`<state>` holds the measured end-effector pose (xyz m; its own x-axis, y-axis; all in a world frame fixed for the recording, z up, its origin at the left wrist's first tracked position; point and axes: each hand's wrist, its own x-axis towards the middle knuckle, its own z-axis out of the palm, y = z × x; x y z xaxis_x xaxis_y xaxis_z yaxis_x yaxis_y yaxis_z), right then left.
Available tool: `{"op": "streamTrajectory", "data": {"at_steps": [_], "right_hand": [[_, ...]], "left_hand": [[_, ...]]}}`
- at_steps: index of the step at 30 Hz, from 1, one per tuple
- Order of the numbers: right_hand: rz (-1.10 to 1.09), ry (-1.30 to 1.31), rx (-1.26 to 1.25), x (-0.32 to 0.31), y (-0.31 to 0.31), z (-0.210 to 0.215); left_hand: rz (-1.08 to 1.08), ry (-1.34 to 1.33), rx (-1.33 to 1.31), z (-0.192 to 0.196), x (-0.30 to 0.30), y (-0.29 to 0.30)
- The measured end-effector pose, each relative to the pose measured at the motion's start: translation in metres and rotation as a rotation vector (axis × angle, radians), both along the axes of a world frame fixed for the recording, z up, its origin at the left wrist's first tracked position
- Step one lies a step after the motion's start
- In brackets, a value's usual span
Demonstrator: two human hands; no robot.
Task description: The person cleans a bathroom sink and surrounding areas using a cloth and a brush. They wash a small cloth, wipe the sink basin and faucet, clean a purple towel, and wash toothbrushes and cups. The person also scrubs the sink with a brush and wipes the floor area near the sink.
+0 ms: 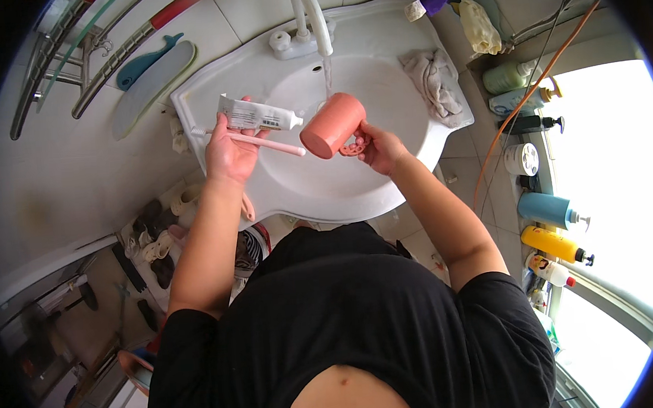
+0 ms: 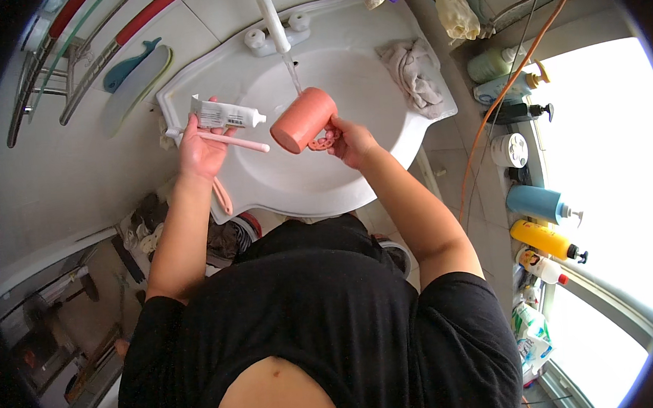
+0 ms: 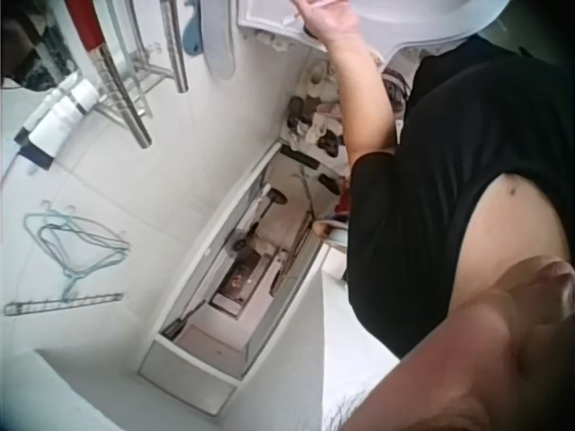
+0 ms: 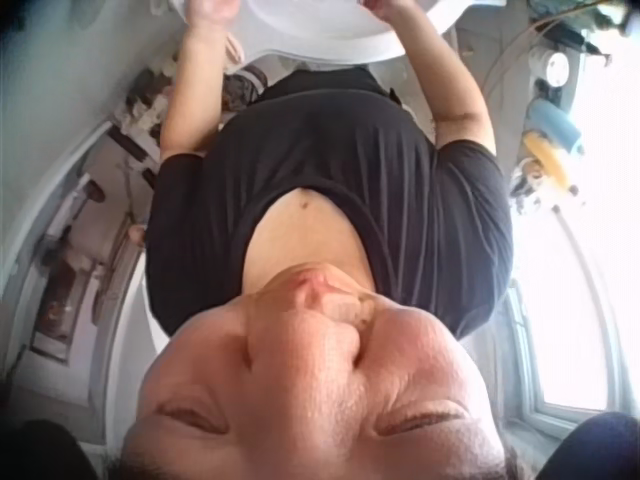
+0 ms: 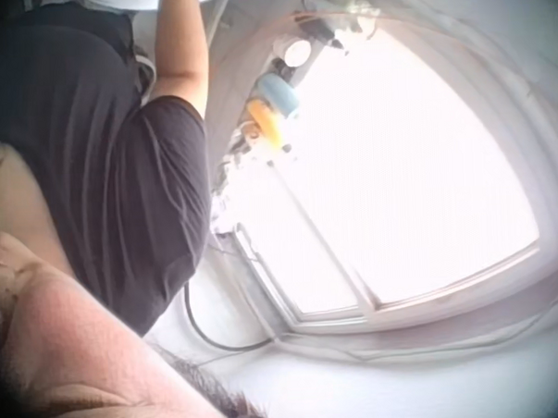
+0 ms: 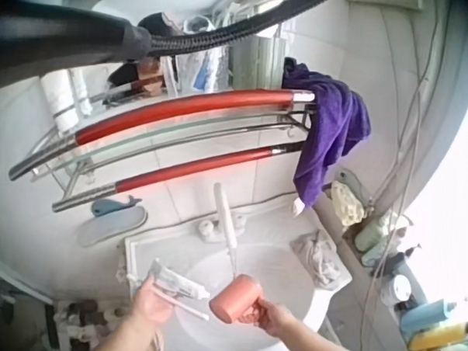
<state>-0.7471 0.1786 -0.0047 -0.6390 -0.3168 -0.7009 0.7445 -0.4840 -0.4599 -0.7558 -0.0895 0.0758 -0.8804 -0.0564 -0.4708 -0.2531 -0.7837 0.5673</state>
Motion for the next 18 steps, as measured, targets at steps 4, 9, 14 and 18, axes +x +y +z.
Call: {"op": "streamTrajectory", "data": {"at_steps": [4, 9, 14, 18], "right_hand": [[-0.082, -0.127, -0.268, 0.014, -0.002, -0.012], [0.026, 0.142, -0.217, 0.024, -0.004, 0.008], [0.035, 0.875, 0.739, 0.040, -0.012, 0.044], [-0.028, 1.395, 1.050, 0.047, -0.010, 0.064]], "left_hand": [[0.036, -0.041, 0.062, 0.007, -0.004, -0.005], [0.051, -0.084, 0.157, 0.021, -0.006, -0.012], [-0.005, 0.021, 0.170, 0.022, -0.009, -0.032], [-0.011, 0.093, 0.151, 0.016, -0.009, -0.049]]}}
